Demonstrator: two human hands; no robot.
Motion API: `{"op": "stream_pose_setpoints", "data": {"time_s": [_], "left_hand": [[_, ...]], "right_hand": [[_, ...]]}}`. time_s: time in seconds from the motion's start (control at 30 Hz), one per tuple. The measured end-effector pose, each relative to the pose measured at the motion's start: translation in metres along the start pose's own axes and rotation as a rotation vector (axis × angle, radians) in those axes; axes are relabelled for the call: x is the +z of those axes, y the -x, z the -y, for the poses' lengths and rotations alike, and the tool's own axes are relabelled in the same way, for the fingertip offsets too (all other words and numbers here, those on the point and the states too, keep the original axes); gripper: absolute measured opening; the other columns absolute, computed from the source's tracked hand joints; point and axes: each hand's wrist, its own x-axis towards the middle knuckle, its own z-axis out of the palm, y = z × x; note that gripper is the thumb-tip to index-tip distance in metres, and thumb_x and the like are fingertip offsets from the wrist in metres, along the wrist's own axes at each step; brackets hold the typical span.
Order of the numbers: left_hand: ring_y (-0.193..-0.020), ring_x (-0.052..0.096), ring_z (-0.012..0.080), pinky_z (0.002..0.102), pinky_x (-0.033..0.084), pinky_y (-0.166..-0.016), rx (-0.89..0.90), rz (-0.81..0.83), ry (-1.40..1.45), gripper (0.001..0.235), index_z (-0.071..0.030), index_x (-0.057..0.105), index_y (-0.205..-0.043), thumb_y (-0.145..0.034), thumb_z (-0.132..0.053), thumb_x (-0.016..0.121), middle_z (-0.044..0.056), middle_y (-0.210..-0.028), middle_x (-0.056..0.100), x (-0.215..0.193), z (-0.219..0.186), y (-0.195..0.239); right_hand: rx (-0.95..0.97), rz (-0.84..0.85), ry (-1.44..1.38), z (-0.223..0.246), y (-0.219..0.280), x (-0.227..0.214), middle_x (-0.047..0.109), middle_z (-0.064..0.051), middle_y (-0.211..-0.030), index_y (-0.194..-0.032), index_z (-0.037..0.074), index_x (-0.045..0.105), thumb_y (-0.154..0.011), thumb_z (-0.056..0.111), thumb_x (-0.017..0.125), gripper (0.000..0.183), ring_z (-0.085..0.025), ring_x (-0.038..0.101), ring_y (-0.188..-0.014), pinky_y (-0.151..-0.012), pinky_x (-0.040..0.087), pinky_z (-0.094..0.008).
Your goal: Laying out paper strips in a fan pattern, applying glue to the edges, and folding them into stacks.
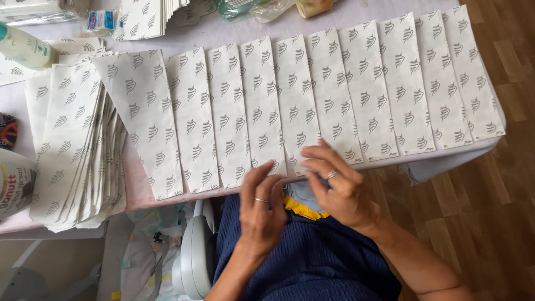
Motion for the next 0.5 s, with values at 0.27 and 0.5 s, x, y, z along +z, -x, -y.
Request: {"op": "stream_pose_setpoints", "data": {"time_s": [0.27,0.5], "left_hand": [[-0.138,0.055,0.0325,0.064,0.034,-0.123,0.033,0.271,0.018,0.026,-0.003,0.059,-0.120,-0.096,0.005,0.069,0.018,-0.138,0.058,-0.039,0.042,0.001],[-0.113,0.075,0.0309,0.064,0.036,-0.122,0.086,0.257,0.088,0.016,-0.001,0.063,-0.107,-0.095,0.006,0.071,0.025,-0.141,0.052,-0.042,0.047,-0.002]], "right_hand": [[-0.120,0.168,-0.024,-0.005,0.002,0.026,0.065,-0.024,-0.122,-0.106,-0.015,0.067,-0.088,-0.014,0.074,0.020,-0.030,0.068,-0.113,-0.116,0.050,-0.047],[-0.166,0.168,-0.001,-0.007,0.001,0.025,0.066,-0.024,-0.118,-0.096,-0.016,0.069,-0.088,-0.015,0.072,0.009,-0.031,0.070,-0.109,-0.114,0.051,-0.050]]}}
